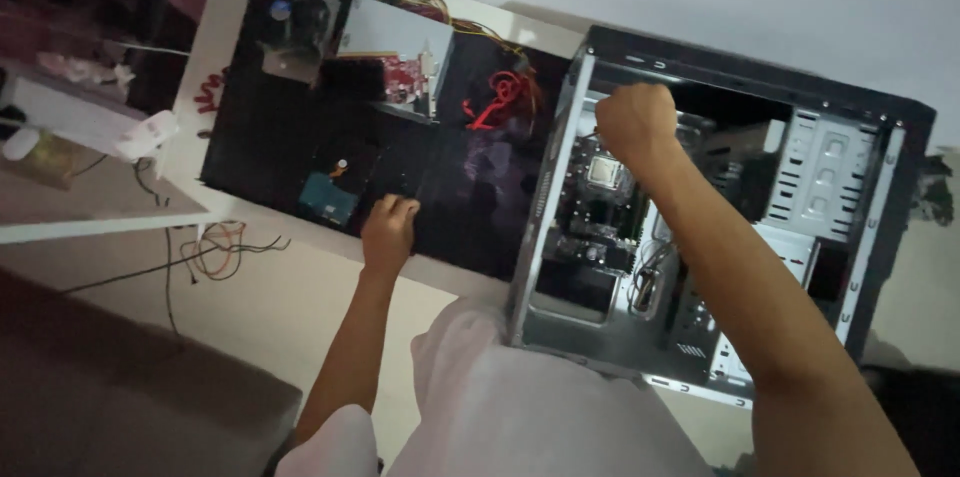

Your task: Aligning a motherboard inside a computer case and securing it with screws using a screwdriver.

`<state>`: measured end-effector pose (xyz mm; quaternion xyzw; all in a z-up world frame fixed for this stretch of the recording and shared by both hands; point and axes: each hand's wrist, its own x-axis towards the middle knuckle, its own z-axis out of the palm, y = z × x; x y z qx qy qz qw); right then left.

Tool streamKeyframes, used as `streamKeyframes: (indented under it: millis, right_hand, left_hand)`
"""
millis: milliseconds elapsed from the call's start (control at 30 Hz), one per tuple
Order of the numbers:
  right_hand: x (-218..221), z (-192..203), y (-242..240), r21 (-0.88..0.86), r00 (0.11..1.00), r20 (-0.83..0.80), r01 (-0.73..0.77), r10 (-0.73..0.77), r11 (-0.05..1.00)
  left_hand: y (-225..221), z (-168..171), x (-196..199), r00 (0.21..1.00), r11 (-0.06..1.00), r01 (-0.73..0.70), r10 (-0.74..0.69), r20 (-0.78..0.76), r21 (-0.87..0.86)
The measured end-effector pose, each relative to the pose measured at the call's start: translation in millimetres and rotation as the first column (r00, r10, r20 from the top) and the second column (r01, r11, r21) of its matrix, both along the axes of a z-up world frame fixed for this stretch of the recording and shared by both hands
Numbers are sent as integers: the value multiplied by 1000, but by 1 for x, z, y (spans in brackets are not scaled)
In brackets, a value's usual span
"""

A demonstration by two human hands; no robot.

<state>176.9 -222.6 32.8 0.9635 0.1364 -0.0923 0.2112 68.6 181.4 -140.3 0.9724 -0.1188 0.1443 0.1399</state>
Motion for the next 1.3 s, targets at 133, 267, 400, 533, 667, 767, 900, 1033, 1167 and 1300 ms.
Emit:
streamKeyframes:
  millis: [133, 267, 400, 533, 667, 767, 900, 1033, 1167, 1300]
  right_hand:
    - [-7, -11, -5, -54, 1000, 19, -4, 5, 999]
    - [-5, -21, -5, -21, 999, 46, -19, 20, 1000]
    - [1, -27, 3, -8, 998, 58, -8, 9, 1000]
    - [4, -21, 8, -7, 998, 61, -2, 2, 1000]
    - [4, -13, 11, 2, 999, 35, 38, -38, 999]
    - [10, -19, 9, 21, 998, -14, 70, -69, 997]
    - [16, -33, 5, 2, 997, 3, 83, -83, 997]
    - [1, -11, 5, -6, 995, -14, 102, -102, 995]
    - [-13, -12, -12, 115, 976, -45, 217, -213, 969]
    - [-54, 78, -15, 228, 883, -178, 467, -435, 854]
  left_hand:
    - [-3, -2, 0, 1000, 1000, 2, -2, -21, 18]
    - [-10, 7, 1, 1000, 1000, 1, -1, -19, 15]
    - [-18, 17, 3, 1000, 998, -16, 17, 12, -55]
    - [-31, 34, 4, 998, 989, -7, 15, 53, -151]
    - [-46, 47, 3, 1000, 911, 20, -24, -5, -413]
    - [-60, 56, -2, 993, 866, -87, 34, -116, -492]
    - [-72, 42, -6, 961, 828, -226, 103, -258, -514]
    - [-80, 56, -14, 885, 787, -362, 122, -449, -500]
    - [-89, 78, -25, 936, 771, -259, 52, -348, -582]
    - [-93, 109, -30, 972, 730, -139, -30, -234, -669]
